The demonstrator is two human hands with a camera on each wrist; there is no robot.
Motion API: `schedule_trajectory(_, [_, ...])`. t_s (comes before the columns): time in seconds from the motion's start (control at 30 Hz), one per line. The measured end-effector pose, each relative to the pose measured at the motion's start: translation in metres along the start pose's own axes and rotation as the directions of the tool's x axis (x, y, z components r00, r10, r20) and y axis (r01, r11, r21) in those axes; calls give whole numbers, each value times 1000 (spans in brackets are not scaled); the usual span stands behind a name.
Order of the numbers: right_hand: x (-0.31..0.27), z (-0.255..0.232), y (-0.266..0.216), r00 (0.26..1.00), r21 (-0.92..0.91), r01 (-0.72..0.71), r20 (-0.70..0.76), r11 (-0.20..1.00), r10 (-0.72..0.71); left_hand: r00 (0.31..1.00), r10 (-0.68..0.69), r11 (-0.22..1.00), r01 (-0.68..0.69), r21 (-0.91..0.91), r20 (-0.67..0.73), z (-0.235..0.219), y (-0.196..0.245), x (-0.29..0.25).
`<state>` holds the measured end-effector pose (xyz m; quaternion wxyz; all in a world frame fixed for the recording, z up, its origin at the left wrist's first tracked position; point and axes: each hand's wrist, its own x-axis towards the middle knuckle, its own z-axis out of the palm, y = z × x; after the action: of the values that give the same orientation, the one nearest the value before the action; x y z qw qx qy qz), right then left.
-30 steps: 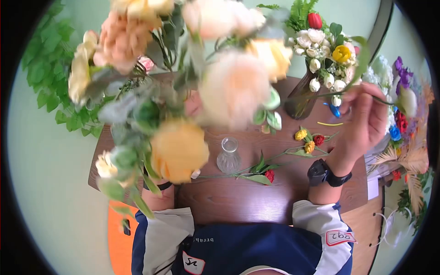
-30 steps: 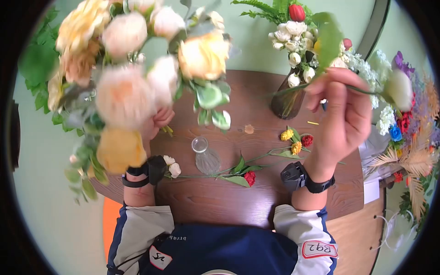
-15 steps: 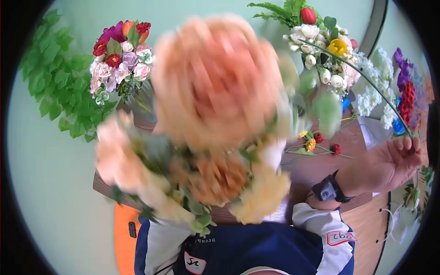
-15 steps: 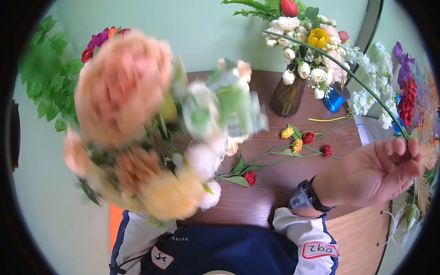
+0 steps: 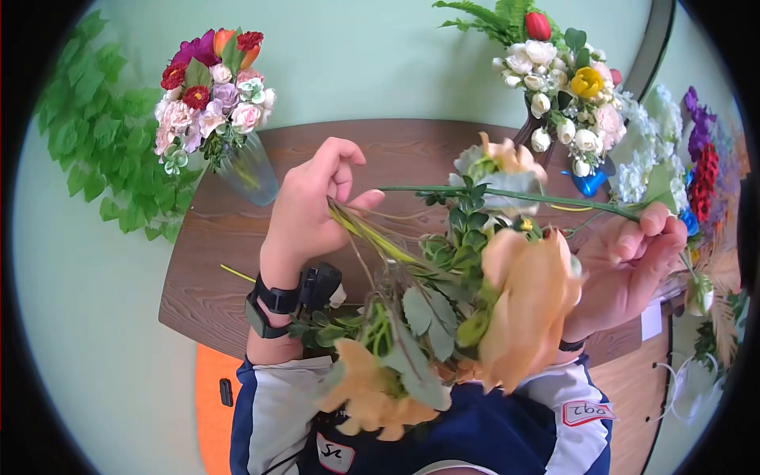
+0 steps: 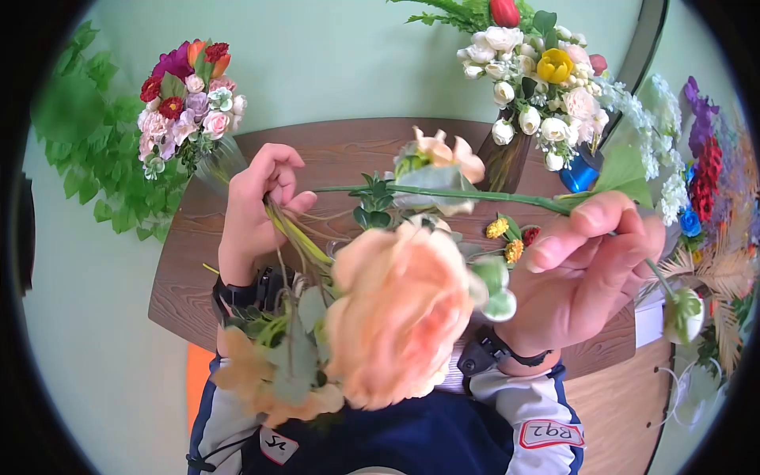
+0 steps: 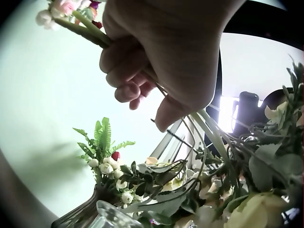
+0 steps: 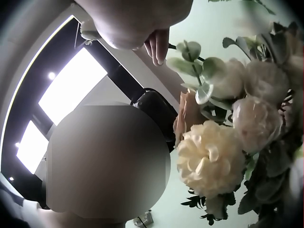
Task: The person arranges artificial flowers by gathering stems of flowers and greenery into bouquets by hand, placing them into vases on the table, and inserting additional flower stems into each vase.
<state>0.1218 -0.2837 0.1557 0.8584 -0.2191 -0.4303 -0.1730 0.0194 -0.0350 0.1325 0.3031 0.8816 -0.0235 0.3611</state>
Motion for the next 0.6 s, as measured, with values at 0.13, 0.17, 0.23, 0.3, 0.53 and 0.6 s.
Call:
schedule_trajectory(0.13, [-7,12,4,994,-40,-110,12,993,110,1000,-13,999,13,48,13,0,9,2])
schedule_trajectory(0.17, [-10,13,4,994,-40,-112,14,993,113,998,14,998,-18,61,55,0,8,2])
schedule_trajectory(0.23, [-15,15,4,990,30,-138,-20,990,138,995,39,996,-46,72,94,-1,5,3])
schedule_trajectory(0.3, [-17,16,3,987,55,-160,-23,985,162,977,125,986,-141,85,175,-1,-2,4])
schedule_trajectory(0.53, [-24,18,-4,961,300,-258,-22,918,277,980,25,997,-40,70,199,6,6,5])
schedule_trajectory(0.6, [-24,12,-1,934,232,-339,-34,912,356,988,54,994,-67,91,148,6,10,5])
